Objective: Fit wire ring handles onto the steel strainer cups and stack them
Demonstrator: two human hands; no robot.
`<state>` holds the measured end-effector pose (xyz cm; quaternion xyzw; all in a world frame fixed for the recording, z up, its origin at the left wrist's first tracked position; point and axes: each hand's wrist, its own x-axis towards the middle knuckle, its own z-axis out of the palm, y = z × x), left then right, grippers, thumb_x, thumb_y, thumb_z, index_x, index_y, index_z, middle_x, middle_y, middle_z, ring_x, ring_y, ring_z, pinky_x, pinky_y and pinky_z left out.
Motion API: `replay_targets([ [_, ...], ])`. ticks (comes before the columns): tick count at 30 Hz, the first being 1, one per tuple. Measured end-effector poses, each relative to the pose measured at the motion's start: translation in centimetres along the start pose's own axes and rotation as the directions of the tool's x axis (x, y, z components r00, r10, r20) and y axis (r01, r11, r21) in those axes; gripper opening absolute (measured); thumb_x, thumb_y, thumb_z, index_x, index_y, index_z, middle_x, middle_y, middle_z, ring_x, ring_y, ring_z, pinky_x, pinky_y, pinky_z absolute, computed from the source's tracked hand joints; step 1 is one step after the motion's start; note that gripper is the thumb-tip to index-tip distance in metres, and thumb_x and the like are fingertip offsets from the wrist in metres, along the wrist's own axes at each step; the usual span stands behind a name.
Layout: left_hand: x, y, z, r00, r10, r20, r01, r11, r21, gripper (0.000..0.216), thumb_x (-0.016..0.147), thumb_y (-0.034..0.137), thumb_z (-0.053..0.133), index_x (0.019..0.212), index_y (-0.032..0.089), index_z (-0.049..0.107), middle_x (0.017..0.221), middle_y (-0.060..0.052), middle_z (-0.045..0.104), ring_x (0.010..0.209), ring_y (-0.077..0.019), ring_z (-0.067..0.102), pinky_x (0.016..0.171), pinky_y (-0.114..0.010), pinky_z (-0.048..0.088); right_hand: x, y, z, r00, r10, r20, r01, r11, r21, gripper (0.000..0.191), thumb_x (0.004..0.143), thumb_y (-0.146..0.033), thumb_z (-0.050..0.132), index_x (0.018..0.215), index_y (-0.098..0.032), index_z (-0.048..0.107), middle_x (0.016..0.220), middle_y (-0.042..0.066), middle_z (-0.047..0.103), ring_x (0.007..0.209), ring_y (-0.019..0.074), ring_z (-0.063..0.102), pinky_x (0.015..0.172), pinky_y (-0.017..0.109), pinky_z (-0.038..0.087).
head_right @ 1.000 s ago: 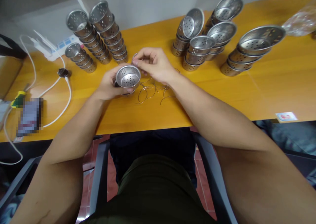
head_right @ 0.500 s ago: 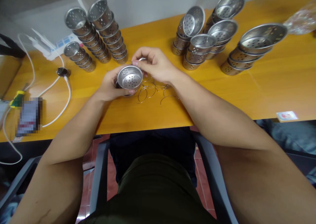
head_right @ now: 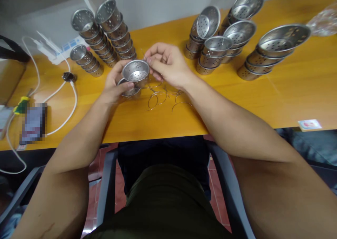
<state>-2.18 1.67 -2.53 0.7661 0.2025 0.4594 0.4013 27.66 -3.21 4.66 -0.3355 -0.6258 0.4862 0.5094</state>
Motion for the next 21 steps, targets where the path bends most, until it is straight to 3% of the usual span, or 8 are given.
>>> replay_targets([
  [4, 0.2, 0.5, 0.1, 1.000, 0.011, 0.010, -0.011, 0.999, -0.031, 0.099, 0.089, 0.101, 0.104, 0.166, 0.042, 0.083, 0.159, -0.007, 0.089, 0.146, -0.0423, 0.090, 0.123, -0.063, 0.079, -0.5, 0.0, 0.9, 0.999, -0.048, 0.004, 0.047, 0.999, 0.021, 0.048, 0.106, -0.065, 0.111, 0.111, -0.035, 0.074, 0.074, -0.005, 0.073, 0.053, 0.0183, 0.057, 0.047, 0.034, 0.045],
  [7, 0.1, 1.2, 0.8, 0.998, -0.009, 0.059, 0.011, 0.999, -0.030, 0.104, 0.087, 0.098, 0.109, 0.170, 0.042, 0.082, 0.158, -0.009, 0.088, 0.152, -0.0469, 0.087, 0.130, -0.069, 0.076, -0.4, 0.9, 1.5, 0.998, -0.061, -0.009, 0.061, 0.997, 0.042, 0.051, 0.108, -0.067, 0.110, 0.114, -0.034, 0.071, 0.069, -0.006, 0.067, 0.051, 0.0190, 0.059, 0.047, 0.034, 0.048],
  [14, 0.2, 0.8, 1.3, 0.999, 0.025, 0.029, -0.026, 0.998, 0.050, 0.119, 0.077, 0.094, 0.118, 0.174, 0.041, 0.074, 0.165, -0.010, 0.081, 0.165, -0.0491, 0.078, 0.143, -0.072, 0.066, 0.0, 1.3, 1.1, 0.993, -0.101, -0.067, 0.102, 0.995, 0.008, 0.053, 0.112, -0.057, 0.110, 0.115, -0.035, 0.062, 0.069, -0.008, 0.067, 0.049, 0.0156, 0.053, 0.047, 0.034, 0.041],
  [21, 0.3, -0.5, 0.7, 0.998, 0.037, -0.048, -0.028, 0.985, 0.172, 0.119, 0.078, 0.099, 0.115, 0.168, 0.037, 0.069, 0.161, -0.012, 0.079, 0.156, -0.0447, 0.080, 0.137, -0.066, 0.069, 0.3, 0.7, -0.2, 0.993, -0.101, -0.064, 0.101, 0.995, -0.013, 0.060, 0.108, -0.076, 0.109, 0.110, -0.035, 0.065, 0.084, -0.004, 0.080, 0.055, 0.0168, 0.057, 0.046, 0.038, 0.040],
])
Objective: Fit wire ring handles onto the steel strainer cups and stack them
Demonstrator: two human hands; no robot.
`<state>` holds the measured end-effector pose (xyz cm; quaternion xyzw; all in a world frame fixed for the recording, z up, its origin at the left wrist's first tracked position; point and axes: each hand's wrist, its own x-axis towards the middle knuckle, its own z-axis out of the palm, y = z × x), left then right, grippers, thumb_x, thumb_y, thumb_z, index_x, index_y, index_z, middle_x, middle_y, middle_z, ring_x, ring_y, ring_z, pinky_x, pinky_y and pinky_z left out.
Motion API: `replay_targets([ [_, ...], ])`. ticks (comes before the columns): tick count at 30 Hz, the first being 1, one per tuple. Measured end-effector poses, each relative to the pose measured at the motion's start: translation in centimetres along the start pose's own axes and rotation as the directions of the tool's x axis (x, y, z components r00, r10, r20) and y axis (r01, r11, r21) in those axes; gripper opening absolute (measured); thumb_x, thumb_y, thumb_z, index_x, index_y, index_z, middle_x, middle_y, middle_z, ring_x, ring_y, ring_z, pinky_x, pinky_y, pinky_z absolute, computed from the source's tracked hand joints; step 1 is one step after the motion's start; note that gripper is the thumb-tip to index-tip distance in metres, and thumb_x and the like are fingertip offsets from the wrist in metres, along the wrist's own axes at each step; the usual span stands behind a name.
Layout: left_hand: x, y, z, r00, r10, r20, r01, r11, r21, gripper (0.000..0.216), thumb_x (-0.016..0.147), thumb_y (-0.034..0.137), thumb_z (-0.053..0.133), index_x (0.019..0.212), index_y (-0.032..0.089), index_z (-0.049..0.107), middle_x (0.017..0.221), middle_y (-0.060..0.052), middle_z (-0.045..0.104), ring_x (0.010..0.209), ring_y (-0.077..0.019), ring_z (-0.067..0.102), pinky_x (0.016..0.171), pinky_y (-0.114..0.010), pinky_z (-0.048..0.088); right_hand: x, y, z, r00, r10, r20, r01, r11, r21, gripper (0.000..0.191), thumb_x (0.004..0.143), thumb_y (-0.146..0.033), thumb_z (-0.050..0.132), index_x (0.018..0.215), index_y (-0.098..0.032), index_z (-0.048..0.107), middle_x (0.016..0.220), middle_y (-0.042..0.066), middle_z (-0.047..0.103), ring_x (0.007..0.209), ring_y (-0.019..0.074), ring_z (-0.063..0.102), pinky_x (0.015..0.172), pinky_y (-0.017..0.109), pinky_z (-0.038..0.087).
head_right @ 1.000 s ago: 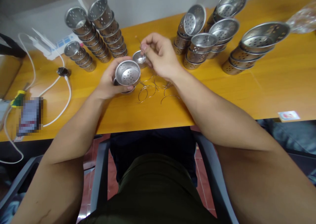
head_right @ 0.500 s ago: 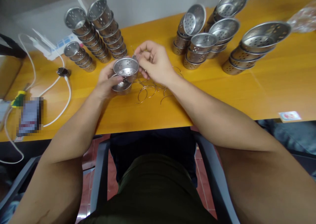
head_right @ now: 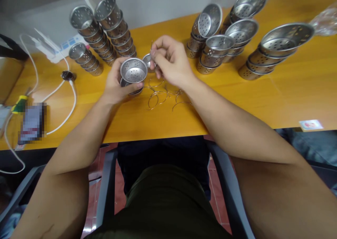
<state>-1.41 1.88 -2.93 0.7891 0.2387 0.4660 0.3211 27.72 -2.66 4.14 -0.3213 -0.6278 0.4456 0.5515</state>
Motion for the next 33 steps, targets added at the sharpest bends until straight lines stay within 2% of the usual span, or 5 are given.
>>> replay_targets([
  [3, 0.1, 0.1, 0.3, 0.999, 0.035, -0.029, -0.034, 0.999, 0.016, 0.118, 0.079, 0.102, 0.112, 0.168, 0.037, 0.068, 0.158, -0.012, 0.079, 0.147, -0.0425, 0.082, 0.134, -0.065, 0.070, 0.1, 0.4, -0.1, 0.998, 0.031, 0.046, -0.032, 0.999, 0.009, 0.062, 0.101, -0.075, 0.115, 0.106, -0.032, 0.070, 0.093, -0.001, 0.084, 0.061, 0.0153, 0.056, 0.050, 0.039, 0.039],
  [8, 0.2, 0.8, 0.5, 0.999, 0.036, -0.016, -0.035, 0.997, 0.072, 0.126, 0.072, 0.109, 0.111, 0.165, 0.037, 0.068, 0.154, -0.011, 0.079, 0.144, -0.0428, 0.082, 0.136, -0.066, 0.066, 0.0, 0.9, -0.1, 0.993, 0.081, 0.089, -0.084, 0.996, 0.022, 0.066, 0.096, -0.079, 0.118, 0.106, -0.032, 0.073, 0.085, -0.002, 0.075, 0.063, 0.0159, 0.051, 0.056, 0.041, 0.041],
  [15, 0.1, 0.8, 0.2, 0.999, 0.034, -0.019, -0.032, 0.995, 0.096, 0.125, 0.074, 0.106, 0.113, 0.167, 0.035, 0.069, 0.156, -0.012, 0.079, 0.148, -0.0436, 0.082, 0.141, -0.067, 0.065, 0.0, -0.4, -0.2, 0.994, 0.102, 0.042, -0.102, 0.995, -0.004, 0.069, 0.093, -0.087, 0.114, 0.104, -0.035, 0.069, 0.078, -0.003, 0.073, 0.061, 0.0190, 0.054, 0.055, 0.040, 0.039],
  [24, 0.1, 0.8, 0.4, 0.997, 0.080, -0.009, -0.078, 0.988, 0.132, 0.129, 0.066, 0.108, 0.116, 0.164, 0.038, 0.069, 0.151, -0.010, 0.080, 0.146, -0.0456, 0.084, 0.137, -0.068, 0.068, -0.5, -0.8, -0.4, 0.987, -0.094, 0.126, 0.112, 0.983, -0.143, 0.048, 0.108, -0.069, 0.111, 0.105, -0.029, 0.084, 0.085, 0.004, 0.077, 0.066, 0.0176, 0.052, 0.060, 0.040, 0.044],
  [33, 0.0, 1.5, 0.9, 0.996, 0.090, -0.003, -0.089, 0.989, 0.117, 0.124, 0.065, 0.110, 0.114, 0.157, 0.038, 0.072, 0.144, -0.007, 0.080, 0.142, -0.0437, 0.088, 0.131, -0.068, 0.074, -1.6, -1.8, 1.6, 0.999, -0.027, 0.037, 0.037, 0.950, -0.311, 0.041, 0.108, -0.065, 0.106, 0.103, -0.035, 0.079, 0.074, 0.001, 0.057, 0.070, 0.0272, 0.055, 0.058, 0.041, 0.049],
])
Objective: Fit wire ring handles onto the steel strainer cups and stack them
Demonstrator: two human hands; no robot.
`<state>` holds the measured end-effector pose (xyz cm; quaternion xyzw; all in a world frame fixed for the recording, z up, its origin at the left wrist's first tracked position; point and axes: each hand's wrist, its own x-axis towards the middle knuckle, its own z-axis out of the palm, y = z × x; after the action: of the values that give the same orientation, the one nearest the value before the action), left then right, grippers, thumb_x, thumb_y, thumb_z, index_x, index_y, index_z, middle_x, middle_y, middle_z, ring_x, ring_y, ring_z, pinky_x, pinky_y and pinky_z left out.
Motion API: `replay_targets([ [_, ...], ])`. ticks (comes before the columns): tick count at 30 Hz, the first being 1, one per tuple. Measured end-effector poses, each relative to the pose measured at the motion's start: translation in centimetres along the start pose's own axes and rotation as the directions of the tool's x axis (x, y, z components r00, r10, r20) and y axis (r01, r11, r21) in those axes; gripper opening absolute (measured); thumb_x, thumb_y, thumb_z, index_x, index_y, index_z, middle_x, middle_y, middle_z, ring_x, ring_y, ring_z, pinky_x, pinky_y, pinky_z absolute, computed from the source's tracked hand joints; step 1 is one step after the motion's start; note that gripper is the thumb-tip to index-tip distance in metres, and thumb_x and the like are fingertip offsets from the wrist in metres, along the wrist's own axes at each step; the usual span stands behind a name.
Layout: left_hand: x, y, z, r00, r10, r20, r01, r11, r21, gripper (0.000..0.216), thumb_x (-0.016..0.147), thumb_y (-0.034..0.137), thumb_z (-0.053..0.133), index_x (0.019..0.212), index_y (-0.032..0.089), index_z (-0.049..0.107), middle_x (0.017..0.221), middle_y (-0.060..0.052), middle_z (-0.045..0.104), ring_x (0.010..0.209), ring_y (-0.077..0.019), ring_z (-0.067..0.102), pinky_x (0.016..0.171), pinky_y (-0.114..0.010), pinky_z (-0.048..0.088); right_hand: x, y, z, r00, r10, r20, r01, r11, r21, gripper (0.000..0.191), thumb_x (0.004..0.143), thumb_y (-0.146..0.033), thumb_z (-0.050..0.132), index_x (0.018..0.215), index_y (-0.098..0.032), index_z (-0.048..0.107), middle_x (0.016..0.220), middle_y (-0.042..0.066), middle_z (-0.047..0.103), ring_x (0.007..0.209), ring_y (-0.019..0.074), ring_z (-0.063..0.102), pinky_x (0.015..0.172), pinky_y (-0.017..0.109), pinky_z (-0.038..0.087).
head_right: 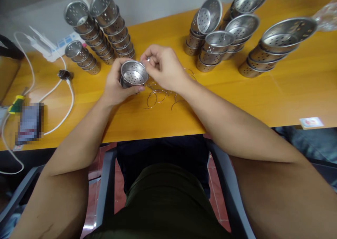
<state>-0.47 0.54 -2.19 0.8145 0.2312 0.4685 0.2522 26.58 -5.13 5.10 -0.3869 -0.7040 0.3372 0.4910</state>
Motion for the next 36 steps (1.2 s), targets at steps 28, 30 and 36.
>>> replay_targets([
  [28, 0.0, 0.5, -0.4, 0.998, 0.050, 0.033, -0.051, 0.998, 0.044, 0.112, 0.078, 0.093, 0.120, 0.166, 0.042, 0.071, 0.154, -0.009, 0.084, 0.141, -0.0412, 0.085, 0.123, -0.064, 0.072, -0.3, 0.0, 1.1, 0.999, 0.031, -0.013, -0.030, 0.994, 0.102, 0.038, 0.110, -0.064, 0.104, 0.105, -0.036, 0.078, 0.077, 0.001, 0.055, 0.070, 0.0273, 0.054, 0.060, 0.043, 0.052],
  [30, -0.1, 0.4, -0.4, 0.997, 0.072, 0.039, -0.074, 0.996, 0.049, 0.111, 0.081, 0.093, 0.118, 0.167, 0.041, 0.070, 0.156, -0.010, 0.084, 0.142, -0.0408, 0.085, 0.121, -0.063, 0.072, -0.2, 0.2, 1.1, 1.000, 0.023, -0.010, -0.021, 0.991, 0.135, 0.039, 0.110, -0.063, 0.105, 0.105, -0.036, 0.078, 0.078, 0.001, 0.057, 0.070, 0.0272, 0.055, 0.060, 0.043, 0.053],
  [36, -0.3, 0.4, -0.4, 0.999, -0.010, 0.038, 0.009, 0.999, 0.040, 0.117, 0.078, 0.100, 0.116, 0.166, 0.037, 0.071, 0.156, -0.011, 0.082, 0.145, -0.0411, 0.084, 0.131, -0.061, 0.070, -0.1, 0.4, 1.3, 0.999, 0.035, -0.040, -0.031, 0.994, 0.103, 0.037, 0.111, -0.061, 0.104, 0.106, -0.034, 0.079, 0.080, 0.002, 0.063, 0.072, 0.0267, 0.057, 0.060, 0.041, 0.053],
])
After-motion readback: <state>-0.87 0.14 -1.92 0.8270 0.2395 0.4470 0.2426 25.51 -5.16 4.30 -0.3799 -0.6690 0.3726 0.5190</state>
